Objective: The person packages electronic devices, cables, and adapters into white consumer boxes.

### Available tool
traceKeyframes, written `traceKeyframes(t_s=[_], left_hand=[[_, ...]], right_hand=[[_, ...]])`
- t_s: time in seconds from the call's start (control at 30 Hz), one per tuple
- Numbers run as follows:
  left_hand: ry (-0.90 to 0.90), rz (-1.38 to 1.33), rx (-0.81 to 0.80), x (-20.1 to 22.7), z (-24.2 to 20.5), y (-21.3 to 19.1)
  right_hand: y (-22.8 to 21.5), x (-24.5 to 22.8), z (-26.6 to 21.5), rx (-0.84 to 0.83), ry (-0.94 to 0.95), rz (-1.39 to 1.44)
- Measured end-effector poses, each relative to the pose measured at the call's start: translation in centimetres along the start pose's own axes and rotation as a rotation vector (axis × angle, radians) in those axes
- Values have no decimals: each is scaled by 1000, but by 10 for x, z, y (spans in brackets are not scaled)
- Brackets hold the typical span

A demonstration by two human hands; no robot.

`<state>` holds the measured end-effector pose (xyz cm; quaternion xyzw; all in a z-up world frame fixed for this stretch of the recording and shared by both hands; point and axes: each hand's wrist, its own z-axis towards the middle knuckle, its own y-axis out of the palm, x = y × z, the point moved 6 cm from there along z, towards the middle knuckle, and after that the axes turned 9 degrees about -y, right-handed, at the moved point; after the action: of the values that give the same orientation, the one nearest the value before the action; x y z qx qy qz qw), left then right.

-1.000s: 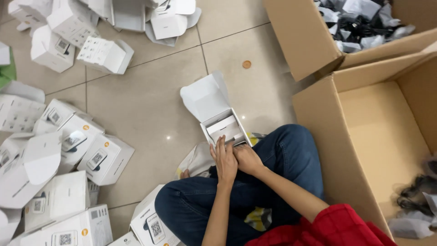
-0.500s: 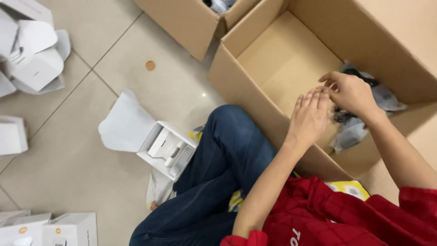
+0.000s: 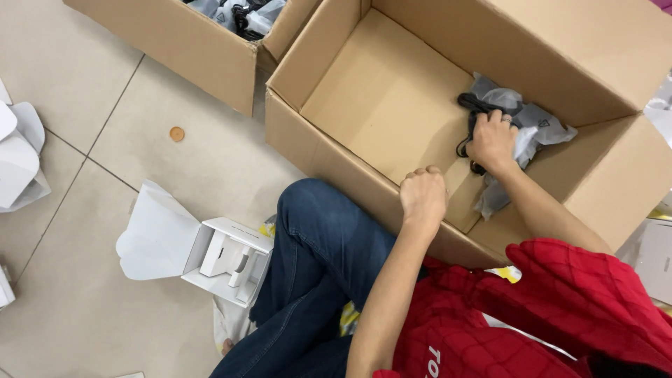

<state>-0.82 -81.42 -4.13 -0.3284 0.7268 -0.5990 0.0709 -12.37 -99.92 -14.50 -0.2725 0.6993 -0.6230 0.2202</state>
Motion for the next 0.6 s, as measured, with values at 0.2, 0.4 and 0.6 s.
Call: traceKeyframes(t_s=[0.2,0.4,0.6], left_hand=[[-9,-21,-35,-1,-8,-16],[-1,-88,6,0,-9,-23],[5,-73,2,0,-11,-25]], right_hand=[[-35,-50,-9,140,-55,65],[-7,-6,-2,-53,83,-129],[-13,-15,-6,-71,210,-38]])
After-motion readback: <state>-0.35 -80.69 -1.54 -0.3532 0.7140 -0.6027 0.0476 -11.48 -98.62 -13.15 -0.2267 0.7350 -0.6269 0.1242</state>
